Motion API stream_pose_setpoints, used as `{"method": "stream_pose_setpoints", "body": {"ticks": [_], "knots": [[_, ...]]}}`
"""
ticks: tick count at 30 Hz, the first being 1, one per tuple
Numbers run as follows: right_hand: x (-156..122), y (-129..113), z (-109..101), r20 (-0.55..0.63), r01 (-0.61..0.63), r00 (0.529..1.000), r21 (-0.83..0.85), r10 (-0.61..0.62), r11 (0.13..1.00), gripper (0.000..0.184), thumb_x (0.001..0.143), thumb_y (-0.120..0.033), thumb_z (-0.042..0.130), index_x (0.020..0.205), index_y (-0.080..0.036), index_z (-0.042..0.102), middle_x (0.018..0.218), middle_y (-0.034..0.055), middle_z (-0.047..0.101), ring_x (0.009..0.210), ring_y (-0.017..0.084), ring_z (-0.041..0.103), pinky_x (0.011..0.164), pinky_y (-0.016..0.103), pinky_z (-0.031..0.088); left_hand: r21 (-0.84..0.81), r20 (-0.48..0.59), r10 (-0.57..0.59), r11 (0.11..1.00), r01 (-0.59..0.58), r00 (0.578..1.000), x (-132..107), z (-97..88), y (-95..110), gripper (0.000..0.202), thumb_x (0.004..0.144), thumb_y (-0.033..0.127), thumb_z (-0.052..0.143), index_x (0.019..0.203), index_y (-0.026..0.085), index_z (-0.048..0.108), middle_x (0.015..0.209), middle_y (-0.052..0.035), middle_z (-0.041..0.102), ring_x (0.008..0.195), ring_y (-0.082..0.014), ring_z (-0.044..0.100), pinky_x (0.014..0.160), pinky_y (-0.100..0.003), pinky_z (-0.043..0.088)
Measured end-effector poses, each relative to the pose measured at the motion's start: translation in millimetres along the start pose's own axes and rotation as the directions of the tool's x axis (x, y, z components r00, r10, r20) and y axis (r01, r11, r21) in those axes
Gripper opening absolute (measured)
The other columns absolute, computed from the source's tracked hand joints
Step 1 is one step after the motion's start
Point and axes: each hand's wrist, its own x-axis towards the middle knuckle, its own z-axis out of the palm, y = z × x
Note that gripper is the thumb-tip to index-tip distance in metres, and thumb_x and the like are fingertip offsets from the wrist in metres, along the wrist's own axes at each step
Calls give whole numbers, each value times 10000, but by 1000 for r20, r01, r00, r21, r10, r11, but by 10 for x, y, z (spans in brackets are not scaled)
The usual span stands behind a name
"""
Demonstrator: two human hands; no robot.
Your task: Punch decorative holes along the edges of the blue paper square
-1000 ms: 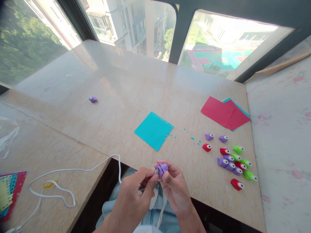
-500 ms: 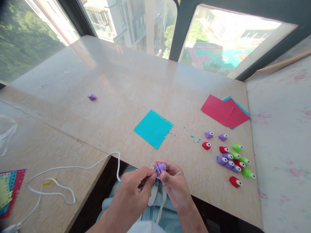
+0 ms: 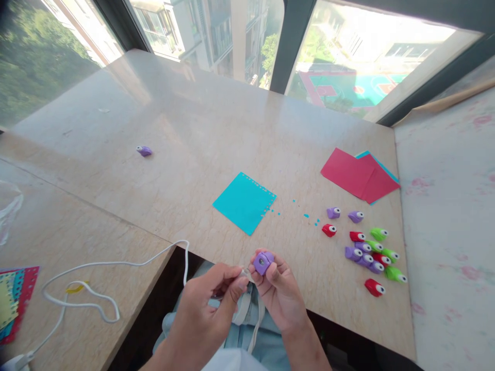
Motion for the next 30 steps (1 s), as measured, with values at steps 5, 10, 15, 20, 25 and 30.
{"method": "stream_pose_setpoints", "body": {"ticks": [5,10,15,20,25,30], "knots": [[4,-54,-20,25,10,1000,8,-10,1000,390,676,-374,892,1005,-204,773,924,56,769,767,125,718,722,156,603,66,-47,91,994,-88,995,-9,-142,9,115,948,226,539,932,180,644,705,5,672,603,-98,606,561,-161,461],[-37,-34,64,80,21,997,-6,-20,1000,394,695,-360,884,1037,-202,767,900,51,776,741,125,723,695,153,598,88,-10,102,991,-101,995,15,-41,-5,120,951,211,534,947,190,652,747,-1,699,600,-101,596,569,-176,450],[-69,7,103,100,39,994,-35,-35,999,371,686,-362,889,1007,-223,767,926,49,774,831,140,730,772,166,586,121,28,96,988,-99,995,21,59,11,142,945,196,523,897,188,656,728,-14,697,561,-106,575,544,-187,417],[-53,8,143,86,86,993,-106,-77,991,340,643,-337,916,939,-247,776,921,36,775,825,141,727,773,183,582,162,19,78,984,-80,997,25,64,5,149,935,201,526,840,184,638,694,-14,680,569,-112,576,557,-193,405],[-44,-65,175,38,174,985,-279,-170,944,363,566,-329,951,877,-240,787,851,51,777,759,169,721,710,241,595,115,42,20,993,-24,999,54,12,-5,187,930,212,535,775,182,634,634,1,651,531,-100,531,537,-190,371],[-100,-154,174,141,220,974,-425,-176,878,315,597,-264,936,875,-269,789,849,27,771,754,156,708,677,227,581,-67,145,-145,986,155,979,64,-72,-53,215,897,259,568,731,162,663,552,7,588,500,-105,521,510,-195,377]]}}
